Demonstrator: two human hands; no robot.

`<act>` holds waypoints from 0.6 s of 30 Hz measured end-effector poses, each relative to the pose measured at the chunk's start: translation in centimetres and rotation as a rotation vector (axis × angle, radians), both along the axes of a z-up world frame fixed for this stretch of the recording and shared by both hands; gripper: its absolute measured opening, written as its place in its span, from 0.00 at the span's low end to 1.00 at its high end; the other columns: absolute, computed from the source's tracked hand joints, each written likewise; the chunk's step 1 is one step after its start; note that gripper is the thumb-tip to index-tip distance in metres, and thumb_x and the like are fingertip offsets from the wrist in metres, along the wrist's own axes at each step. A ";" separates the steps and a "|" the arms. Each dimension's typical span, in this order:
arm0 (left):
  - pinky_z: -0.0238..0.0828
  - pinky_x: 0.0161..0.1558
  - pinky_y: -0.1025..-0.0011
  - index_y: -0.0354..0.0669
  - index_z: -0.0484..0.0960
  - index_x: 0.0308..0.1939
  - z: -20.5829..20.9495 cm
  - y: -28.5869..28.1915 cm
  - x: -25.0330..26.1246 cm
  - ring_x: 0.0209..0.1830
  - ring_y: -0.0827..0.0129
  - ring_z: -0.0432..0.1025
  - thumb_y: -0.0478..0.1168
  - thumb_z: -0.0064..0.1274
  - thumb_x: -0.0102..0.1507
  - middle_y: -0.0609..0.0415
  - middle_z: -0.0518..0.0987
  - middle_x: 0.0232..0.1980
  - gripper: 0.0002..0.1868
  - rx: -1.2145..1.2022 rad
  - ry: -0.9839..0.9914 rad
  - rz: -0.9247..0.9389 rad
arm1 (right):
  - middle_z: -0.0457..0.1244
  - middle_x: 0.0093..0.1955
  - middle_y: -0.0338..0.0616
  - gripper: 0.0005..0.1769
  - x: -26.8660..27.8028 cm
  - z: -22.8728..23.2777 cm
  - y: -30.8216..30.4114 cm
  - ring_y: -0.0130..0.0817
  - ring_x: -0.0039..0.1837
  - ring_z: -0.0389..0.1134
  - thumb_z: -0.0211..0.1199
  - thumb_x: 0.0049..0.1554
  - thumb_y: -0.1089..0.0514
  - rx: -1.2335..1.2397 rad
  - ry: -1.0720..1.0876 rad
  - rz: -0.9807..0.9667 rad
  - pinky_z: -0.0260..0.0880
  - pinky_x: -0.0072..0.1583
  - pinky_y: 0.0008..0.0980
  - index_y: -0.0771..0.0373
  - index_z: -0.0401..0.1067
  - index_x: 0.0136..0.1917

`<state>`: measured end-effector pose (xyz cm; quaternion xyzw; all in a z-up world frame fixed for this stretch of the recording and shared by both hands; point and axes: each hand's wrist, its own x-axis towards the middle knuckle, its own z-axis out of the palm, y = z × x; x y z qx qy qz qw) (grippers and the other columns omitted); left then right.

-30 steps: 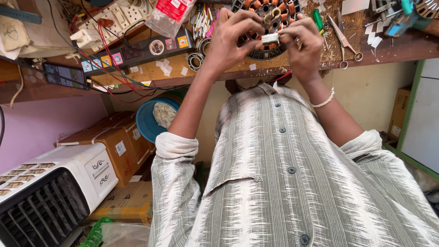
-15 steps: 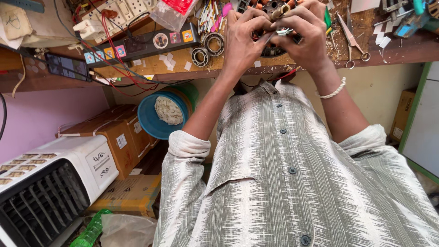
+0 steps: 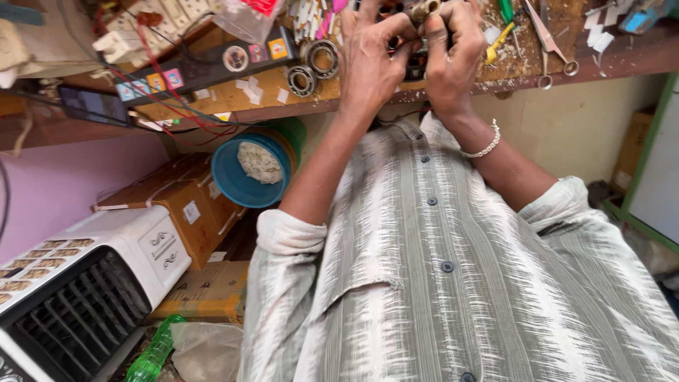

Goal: The person works on a circular electrical component, likely a stator, by stripping wire ends, inserting them into slots, and securing them with white tape. They use scissors to cut tape and a red wire to connect or test the component.

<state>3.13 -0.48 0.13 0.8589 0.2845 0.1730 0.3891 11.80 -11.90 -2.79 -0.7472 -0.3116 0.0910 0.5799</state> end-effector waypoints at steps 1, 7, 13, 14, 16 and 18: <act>0.64 0.52 0.59 0.49 0.84 0.34 0.2 -0.2 0.0 0.52 0.56 0.65 0.36 0.68 0.55 0.59 0.73 0.58 0.07 0.011 -0.010 -0.010 | 0.59 0.43 0.47 0.13 0.0 0.2 0.0 0.40 0.47 0.59 0.58 0.70 0.61 0.000 0.082 -0.013 0.61 0.54 0.40 0.69 0.64 0.44; 0.63 0.52 0.56 0.48 0.85 0.37 0.6 0.1 -0.3 0.49 0.55 0.64 0.35 0.67 0.54 0.61 0.74 0.58 0.10 0.139 0.004 -0.068 | 0.62 0.45 0.47 0.11 0.6 -0.3 0.6 0.34 0.49 0.60 0.59 0.70 0.63 -0.021 -0.084 -0.093 0.61 0.51 0.38 0.71 0.70 0.45; 0.67 0.56 0.61 0.50 0.86 0.37 0.4 2.0 -0.4 0.50 0.58 0.65 0.40 0.72 0.56 0.68 0.70 0.74 0.09 0.043 0.104 -0.186 | 0.61 0.44 0.44 0.15 2.1 0.7 -0.9 0.29 0.47 0.60 0.56 0.72 0.58 0.079 0.337 0.046 0.62 0.50 0.31 0.71 0.69 0.46; 0.68 0.57 0.62 0.52 0.88 0.39 0.2 2.5 -0.4 0.51 0.58 0.65 0.41 0.71 0.56 0.70 0.68 0.76 0.10 0.004 0.096 -0.204 | 0.64 0.48 0.41 0.14 2.5 0.3 -1.8 0.27 0.50 0.63 0.53 0.74 0.57 0.221 0.332 0.119 0.66 0.54 0.29 0.69 0.71 0.50; 0.68 0.59 0.64 0.54 0.90 0.41 0.0 2.4 -1.1 0.53 0.58 0.65 0.41 0.71 0.55 0.71 0.66 0.76 0.11 -0.038 0.081 -0.204 | 0.67 0.51 0.38 0.12 4.2 -1.6 -4.8 0.28 0.55 0.70 0.50 0.70 0.56 0.431 0.498 0.057 0.73 0.63 0.30 0.65 0.68 0.48; 0.65 0.62 0.64 0.51 0.90 0.39 -0.1 2.2 -0.7 0.56 0.57 0.66 0.41 0.73 0.53 0.72 0.65 0.75 0.12 -0.013 0.043 -0.182 | 0.69 0.54 0.44 0.12 8.0 -4.4 -9.2 0.30 0.58 0.70 0.53 0.77 0.60 0.096 0.096 -0.050 0.71 0.64 0.31 0.69 0.71 0.53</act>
